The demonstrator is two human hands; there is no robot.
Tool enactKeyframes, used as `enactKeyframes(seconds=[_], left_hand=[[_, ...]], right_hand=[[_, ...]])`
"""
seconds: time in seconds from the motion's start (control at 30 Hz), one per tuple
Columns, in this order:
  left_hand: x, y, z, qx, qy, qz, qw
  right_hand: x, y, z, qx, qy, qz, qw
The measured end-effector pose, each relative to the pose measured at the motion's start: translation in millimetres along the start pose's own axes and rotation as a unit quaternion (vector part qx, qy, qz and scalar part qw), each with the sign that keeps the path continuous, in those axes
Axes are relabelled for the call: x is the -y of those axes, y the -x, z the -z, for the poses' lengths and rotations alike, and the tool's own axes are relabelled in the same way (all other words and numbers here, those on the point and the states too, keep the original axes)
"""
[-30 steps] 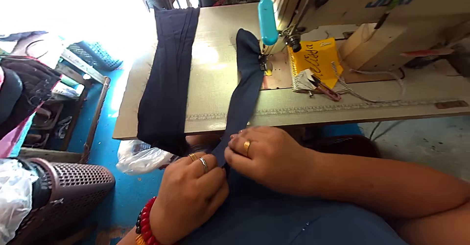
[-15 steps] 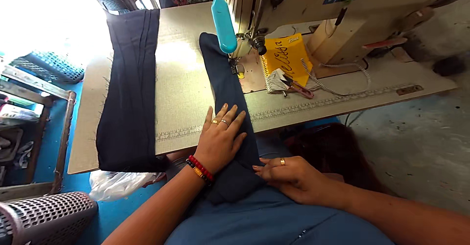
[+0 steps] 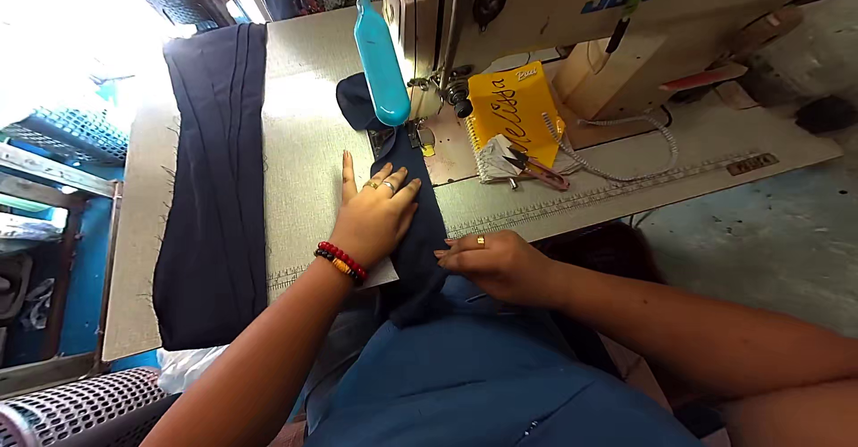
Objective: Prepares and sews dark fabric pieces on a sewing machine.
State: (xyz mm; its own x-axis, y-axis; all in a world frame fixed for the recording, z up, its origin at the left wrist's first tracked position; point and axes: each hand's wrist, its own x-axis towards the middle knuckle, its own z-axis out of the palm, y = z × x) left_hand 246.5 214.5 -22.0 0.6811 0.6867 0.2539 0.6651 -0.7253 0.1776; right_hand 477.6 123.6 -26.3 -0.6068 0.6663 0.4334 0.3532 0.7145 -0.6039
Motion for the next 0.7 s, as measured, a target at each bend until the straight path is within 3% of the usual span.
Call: enactKeyframes(seconds=[0.17, 0.4, 0.7], left_hand=[[21.9, -19.7, -0.6, 0.013, -0.002, -0.004, 1.0], [-20.2, 23.9, -4.0, -0.034, 0.039, -0.025, 0.998], [-8.8, 20.9, -2.2, -0.029, 0.003, -0.037, 0.999]], right_hand=[[-14.1, -19.1, -4.0, -0.036, 0.063, -0.027, 0.997], [-1.8, 4.7, -22.6, -0.082, 0.07, -0.114, 0.988], [-23.9, -24.0, -2.0, -0.03, 0.138, -0.013, 0.99]])
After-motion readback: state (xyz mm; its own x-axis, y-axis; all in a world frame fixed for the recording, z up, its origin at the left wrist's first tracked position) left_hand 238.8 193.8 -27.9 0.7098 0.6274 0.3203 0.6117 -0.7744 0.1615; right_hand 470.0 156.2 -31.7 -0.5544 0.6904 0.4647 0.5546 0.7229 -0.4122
